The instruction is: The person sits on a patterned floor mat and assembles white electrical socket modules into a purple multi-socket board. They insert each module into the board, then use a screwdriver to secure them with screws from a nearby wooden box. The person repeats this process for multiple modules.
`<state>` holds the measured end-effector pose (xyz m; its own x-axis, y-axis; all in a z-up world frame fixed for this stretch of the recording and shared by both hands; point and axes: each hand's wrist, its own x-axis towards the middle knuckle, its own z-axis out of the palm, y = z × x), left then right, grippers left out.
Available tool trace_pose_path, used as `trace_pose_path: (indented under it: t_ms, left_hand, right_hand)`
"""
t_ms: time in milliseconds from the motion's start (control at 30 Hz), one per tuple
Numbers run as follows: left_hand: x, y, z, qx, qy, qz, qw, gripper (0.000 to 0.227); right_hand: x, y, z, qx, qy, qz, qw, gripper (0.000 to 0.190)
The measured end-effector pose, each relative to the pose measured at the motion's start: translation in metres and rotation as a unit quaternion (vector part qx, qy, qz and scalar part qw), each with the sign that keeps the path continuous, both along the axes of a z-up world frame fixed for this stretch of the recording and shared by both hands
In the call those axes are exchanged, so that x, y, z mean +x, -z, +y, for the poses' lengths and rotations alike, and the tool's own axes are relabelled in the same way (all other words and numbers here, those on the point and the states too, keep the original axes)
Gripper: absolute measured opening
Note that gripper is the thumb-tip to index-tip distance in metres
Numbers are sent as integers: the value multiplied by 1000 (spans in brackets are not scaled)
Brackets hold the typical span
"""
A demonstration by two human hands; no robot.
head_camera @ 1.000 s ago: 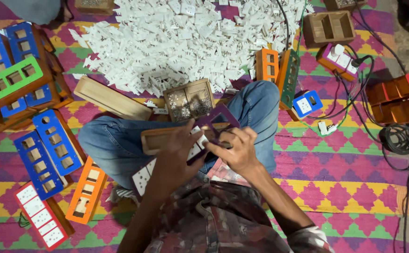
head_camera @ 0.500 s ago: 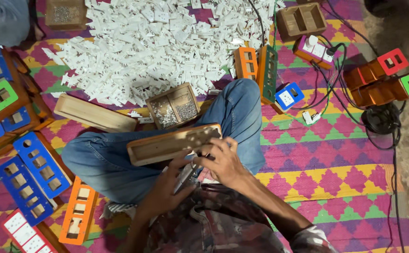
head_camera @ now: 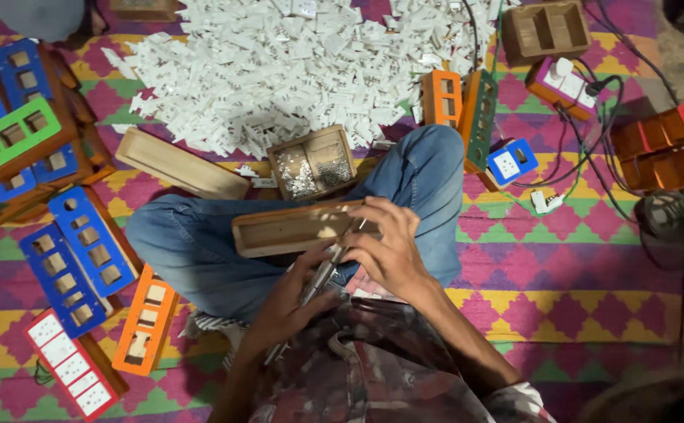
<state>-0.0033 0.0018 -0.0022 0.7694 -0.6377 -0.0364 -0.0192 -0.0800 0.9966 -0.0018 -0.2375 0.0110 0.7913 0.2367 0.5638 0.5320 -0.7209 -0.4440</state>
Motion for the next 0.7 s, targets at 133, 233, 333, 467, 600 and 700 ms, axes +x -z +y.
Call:
trace_pose_path:
  t_ms: [133,233,333,467,600,700]
  left_hand:
    - [0,7,3,-34,-30,-17,999,67]
    - [-1,16,7,-54,-88,66,992,66]
    - [5,28,15,-126,-144,154,969,66]
    - [17,47,32,-204,-207,45,956,61]
    - [21,65,45,-232,-269,97,930,58]
    - [23,70,49,-305,-268,131,904,55]
  right_hand:
    - [6,-8,9,53,60,-15,997,36]
    - [8,-7,11,101,110,-16,989,32]
    - [10,1,8,160,152,19,975,20]
    - [17,18,0,203,177,70,960,7]
    - [32,36,-10,269,169,91,944,7]
    - [39,37,-8,293,148,129,936,8]
